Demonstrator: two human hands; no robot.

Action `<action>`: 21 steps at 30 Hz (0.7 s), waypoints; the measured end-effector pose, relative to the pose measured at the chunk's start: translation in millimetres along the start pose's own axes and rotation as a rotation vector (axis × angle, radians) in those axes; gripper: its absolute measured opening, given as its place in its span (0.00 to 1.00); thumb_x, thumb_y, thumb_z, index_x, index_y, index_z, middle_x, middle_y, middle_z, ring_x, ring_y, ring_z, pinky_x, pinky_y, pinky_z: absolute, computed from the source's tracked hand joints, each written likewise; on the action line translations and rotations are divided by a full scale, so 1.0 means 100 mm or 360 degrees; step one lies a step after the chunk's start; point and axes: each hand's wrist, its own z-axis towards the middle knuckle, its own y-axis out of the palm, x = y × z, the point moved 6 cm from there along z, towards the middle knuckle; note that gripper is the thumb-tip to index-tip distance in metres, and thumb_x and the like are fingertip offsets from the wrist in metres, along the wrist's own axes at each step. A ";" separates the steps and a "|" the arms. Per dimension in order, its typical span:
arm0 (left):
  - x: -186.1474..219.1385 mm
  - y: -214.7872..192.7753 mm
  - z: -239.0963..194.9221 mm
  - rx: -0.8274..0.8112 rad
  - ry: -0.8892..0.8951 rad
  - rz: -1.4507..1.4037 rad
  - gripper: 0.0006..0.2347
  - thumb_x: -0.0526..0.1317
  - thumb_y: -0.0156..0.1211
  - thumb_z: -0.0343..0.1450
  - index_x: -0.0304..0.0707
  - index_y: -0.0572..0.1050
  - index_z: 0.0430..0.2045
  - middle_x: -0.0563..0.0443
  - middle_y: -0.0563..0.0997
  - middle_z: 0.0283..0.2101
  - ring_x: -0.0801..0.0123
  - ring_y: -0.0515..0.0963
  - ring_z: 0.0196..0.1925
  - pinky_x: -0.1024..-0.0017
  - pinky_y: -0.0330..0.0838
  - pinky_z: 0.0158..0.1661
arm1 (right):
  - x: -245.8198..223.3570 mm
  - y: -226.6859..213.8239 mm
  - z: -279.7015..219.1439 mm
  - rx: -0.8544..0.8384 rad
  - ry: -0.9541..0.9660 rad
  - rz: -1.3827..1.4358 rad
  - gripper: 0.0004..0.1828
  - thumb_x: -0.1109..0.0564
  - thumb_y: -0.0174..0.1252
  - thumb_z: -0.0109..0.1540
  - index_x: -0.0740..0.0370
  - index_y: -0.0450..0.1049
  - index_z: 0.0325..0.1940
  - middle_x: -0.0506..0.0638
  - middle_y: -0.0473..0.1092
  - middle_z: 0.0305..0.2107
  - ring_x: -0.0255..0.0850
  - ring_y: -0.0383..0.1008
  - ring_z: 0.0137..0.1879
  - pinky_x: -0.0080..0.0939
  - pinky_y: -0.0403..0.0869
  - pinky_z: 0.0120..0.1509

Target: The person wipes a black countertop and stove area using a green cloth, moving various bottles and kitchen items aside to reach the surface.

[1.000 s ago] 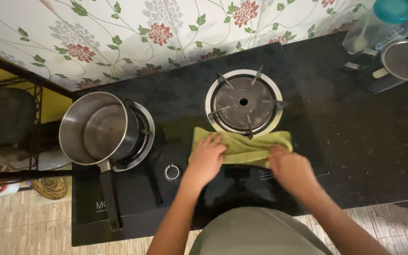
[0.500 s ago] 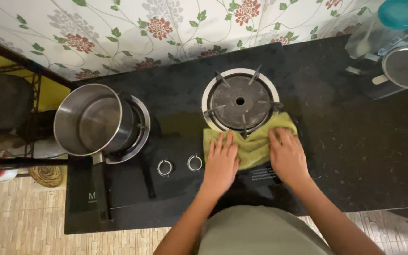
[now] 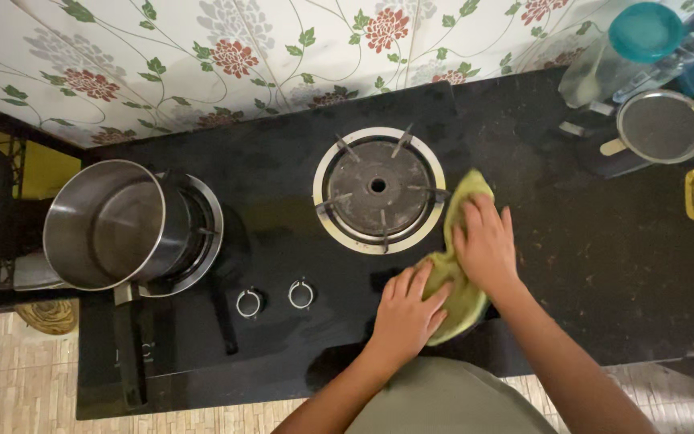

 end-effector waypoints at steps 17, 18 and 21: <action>0.31 0.48 0.82 0.0053 0.0000 0.0215 0.34 0.52 0.58 0.72 0.19 0.63 0.66 0.23 0.59 0.73 0.37 0.55 0.78 0.45 0.44 0.75 | 0.36 0.45 1.08 -0.0167 -0.0300 0.0062 0.29 0.51 0.47 0.68 0.49 0.62 0.75 0.51 0.55 0.74 0.62 0.46 0.80 0.77 0.47 0.76; 0.30 0.49 0.90 0.0083 -0.0009 0.0217 0.34 0.52 0.57 0.72 0.18 0.62 0.66 0.23 0.59 0.73 0.37 0.55 0.78 0.45 0.44 0.76 | 0.36 0.46 1.16 -0.0162 -0.0366 0.0078 0.28 0.49 0.48 0.69 0.48 0.63 0.75 0.51 0.56 0.74 0.62 0.46 0.81 0.77 0.47 0.76; 0.26 0.50 1.11 0.0116 -0.0044 0.0256 0.34 0.52 0.56 0.73 0.17 0.62 0.66 0.22 0.59 0.73 0.35 0.55 0.78 0.45 0.44 0.75 | 0.36 0.54 1.42 -0.0213 -0.0466 0.0022 0.29 0.45 0.50 0.68 0.48 0.63 0.75 0.50 0.56 0.73 0.59 0.45 0.81 0.79 0.46 0.76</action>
